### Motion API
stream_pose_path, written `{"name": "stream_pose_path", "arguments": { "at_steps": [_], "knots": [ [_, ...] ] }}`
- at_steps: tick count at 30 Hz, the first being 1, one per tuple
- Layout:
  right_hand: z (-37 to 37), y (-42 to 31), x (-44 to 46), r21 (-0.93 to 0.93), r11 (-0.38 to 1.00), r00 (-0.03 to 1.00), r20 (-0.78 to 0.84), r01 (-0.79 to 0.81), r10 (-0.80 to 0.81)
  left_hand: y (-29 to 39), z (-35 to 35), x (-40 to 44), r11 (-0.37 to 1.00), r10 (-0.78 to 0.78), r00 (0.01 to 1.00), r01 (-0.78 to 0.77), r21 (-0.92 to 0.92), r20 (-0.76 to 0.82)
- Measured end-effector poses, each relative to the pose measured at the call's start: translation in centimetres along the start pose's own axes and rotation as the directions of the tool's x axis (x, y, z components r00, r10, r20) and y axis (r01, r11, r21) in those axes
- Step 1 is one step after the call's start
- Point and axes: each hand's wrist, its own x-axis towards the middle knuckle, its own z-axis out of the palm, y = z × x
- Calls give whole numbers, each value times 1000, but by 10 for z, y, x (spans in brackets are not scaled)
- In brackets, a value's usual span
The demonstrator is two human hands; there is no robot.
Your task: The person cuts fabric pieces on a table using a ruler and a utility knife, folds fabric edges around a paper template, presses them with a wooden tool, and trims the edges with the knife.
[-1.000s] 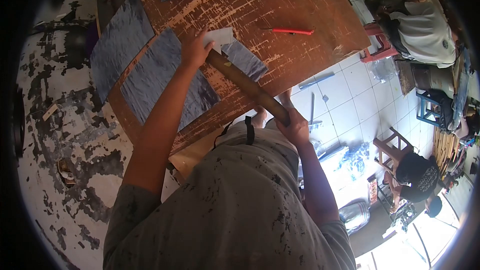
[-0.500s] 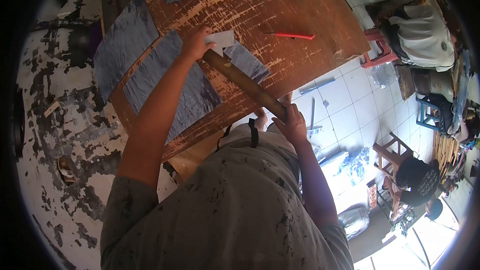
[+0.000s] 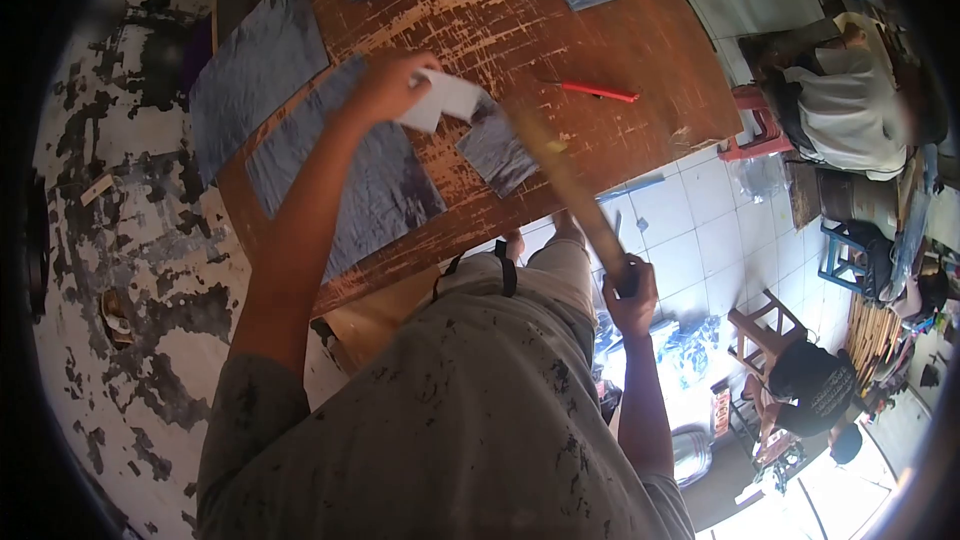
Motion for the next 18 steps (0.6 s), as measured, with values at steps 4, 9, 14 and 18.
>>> {"name": "stream_pose_path", "arguments": {
  "at_steps": [4, 9, 14, 18],
  "knots": [
    [-4, 16, 59, -183, 980, 986, -155, -81, 52, 22, 63, -11, 849, 509, 858, -485, 211, -75],
    [6, 46, 161, -194, 974, 969, -238, -120, 72, 46, 134, -12, 858, 501, 861, -479, 185, -94],
    [7, 54, 219, -207, 978, 983, -167, 34, -69, 62, 156, -28, 914, 401, 830, -336, 228, -388],
    [11, 52, 238, -221, 975, 993, -107, 28, -52, 55, 184, -69, 981, 166, 852, -195, -6, -497]
  ]
}}
